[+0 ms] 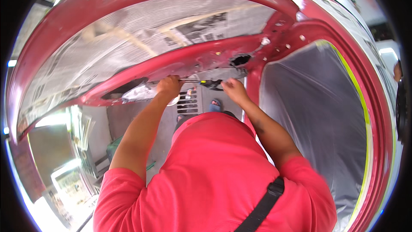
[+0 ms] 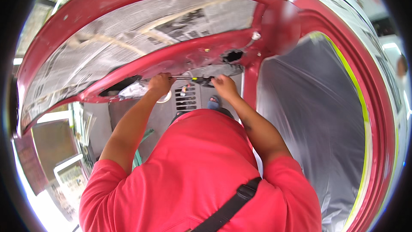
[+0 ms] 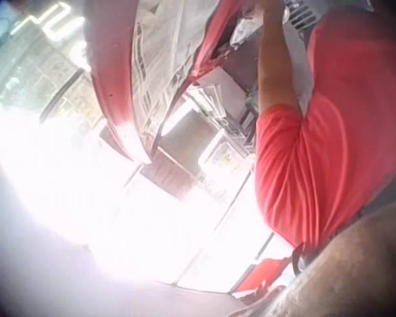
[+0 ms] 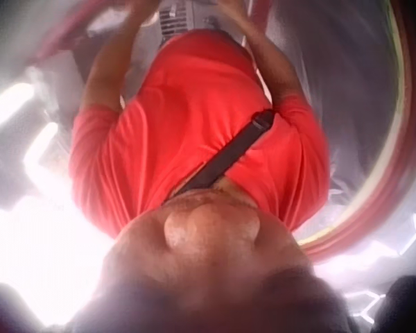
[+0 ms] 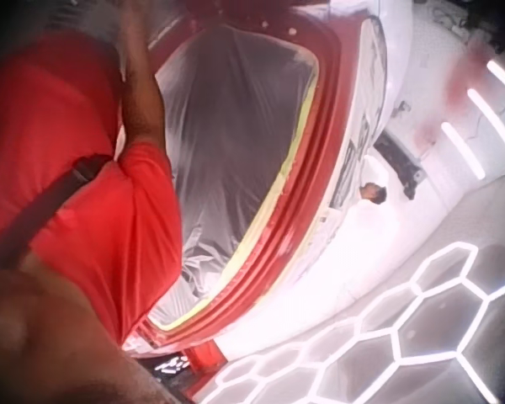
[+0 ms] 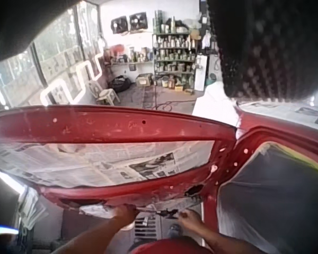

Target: The person applies masking tape to the edges and interior of a red car door panel. They repeatedly tear pieces of tape and press them onto the door frame and around a speaker cutout.

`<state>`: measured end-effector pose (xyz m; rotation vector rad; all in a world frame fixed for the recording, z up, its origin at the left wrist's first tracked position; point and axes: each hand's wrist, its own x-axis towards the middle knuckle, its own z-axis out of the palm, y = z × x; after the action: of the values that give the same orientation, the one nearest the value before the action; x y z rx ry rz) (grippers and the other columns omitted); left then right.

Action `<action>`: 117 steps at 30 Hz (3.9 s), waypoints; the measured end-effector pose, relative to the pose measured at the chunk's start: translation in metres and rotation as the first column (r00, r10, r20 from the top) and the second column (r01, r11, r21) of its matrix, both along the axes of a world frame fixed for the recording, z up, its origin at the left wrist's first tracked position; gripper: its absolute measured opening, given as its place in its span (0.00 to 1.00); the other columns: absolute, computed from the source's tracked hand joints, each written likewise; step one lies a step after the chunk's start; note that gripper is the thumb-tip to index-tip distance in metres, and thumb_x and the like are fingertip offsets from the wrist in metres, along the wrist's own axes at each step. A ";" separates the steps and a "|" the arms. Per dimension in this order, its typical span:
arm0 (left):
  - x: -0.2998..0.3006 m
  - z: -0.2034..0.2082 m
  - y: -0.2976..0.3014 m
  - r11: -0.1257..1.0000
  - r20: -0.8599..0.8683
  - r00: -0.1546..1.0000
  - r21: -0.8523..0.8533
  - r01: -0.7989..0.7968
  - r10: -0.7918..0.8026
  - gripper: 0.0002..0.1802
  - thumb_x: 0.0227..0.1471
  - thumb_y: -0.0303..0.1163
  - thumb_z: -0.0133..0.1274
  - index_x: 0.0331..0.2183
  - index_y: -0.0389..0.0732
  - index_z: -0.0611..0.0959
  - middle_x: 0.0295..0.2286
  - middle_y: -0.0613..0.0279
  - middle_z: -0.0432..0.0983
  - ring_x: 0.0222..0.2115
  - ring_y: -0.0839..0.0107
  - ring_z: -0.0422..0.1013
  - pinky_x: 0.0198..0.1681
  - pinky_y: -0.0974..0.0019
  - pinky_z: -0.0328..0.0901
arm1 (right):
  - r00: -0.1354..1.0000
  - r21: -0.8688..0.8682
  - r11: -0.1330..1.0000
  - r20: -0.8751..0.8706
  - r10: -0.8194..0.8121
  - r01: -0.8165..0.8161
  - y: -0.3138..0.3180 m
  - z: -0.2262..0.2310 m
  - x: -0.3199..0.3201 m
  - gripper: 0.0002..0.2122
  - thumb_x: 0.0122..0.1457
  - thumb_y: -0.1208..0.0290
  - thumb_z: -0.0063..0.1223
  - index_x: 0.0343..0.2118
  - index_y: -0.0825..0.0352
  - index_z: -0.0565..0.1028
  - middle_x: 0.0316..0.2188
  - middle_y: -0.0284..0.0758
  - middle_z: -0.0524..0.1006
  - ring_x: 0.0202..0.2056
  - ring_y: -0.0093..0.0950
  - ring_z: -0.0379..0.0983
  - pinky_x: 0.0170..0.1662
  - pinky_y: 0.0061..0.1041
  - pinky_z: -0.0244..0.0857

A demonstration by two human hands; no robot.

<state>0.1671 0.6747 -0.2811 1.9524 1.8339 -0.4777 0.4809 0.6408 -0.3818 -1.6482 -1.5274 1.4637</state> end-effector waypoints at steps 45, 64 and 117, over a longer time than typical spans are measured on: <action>-0.311 -0.013 -0.175 0.728 0.198 0.734 0.438 0.527 -0.650 0.10 0.54 0.35 0.53 0.34 0.42 0.84 0.54 0.51 0.74 0.41 0.57 0.80 0.35 0.57 0.77 | 0.283 -0.175 0.447 -0.563 -0.776 0.877 -0.081 0.168 -0.298 0.10 0.72 0.62 0.46 0.39 0.63 0.68 0.28 0.34 0.75 0.27 0.31 0.76 0.30 0.33 0.72; -0.337 -0.026 -0.174 0.897 0.452 0.842 -0.173 0.407 -0.295 0.16 0.59 0.40 0.51 0.46 0.56 0.87 0.38 0.57 0.84 0.41 0.52 0.80 0.45 0.51 0.73 | 0.495 -0.663 0.558 -0.310 -0.811 0.500 -0.073 0.090 -0.254 0.05 0.66 0.70 0.53 0.32 0.59 0.70 0.21 0.26 0.69 0.21 0.22 0.67 0.26 0.25 0.65; -0.362 -0.027 -0.183 0.942 0.452 0.860 -0.109 0.317 -0.237 0.17 0.57 0.40 0.53 0.47 0.57 0.87 0.38 0.52 0.84 0.40 0.51 0.80 0.45 0.51 0.73 | 0.906 0.692 0.666 0.041 -0.421 0.278 -0.088 0.098 -0.441 0.15 0.61 0.71 0.57 0.49 0.67 0.73 0.44 0.44 0.74 0.43 0.40 0.75 0.47 0.38 0.68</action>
<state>-0.1945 0.4921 -0.3076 2.0075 1.1974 -0.2517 0.0397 0.5533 -0.2836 -1.5199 -1.4756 0.4386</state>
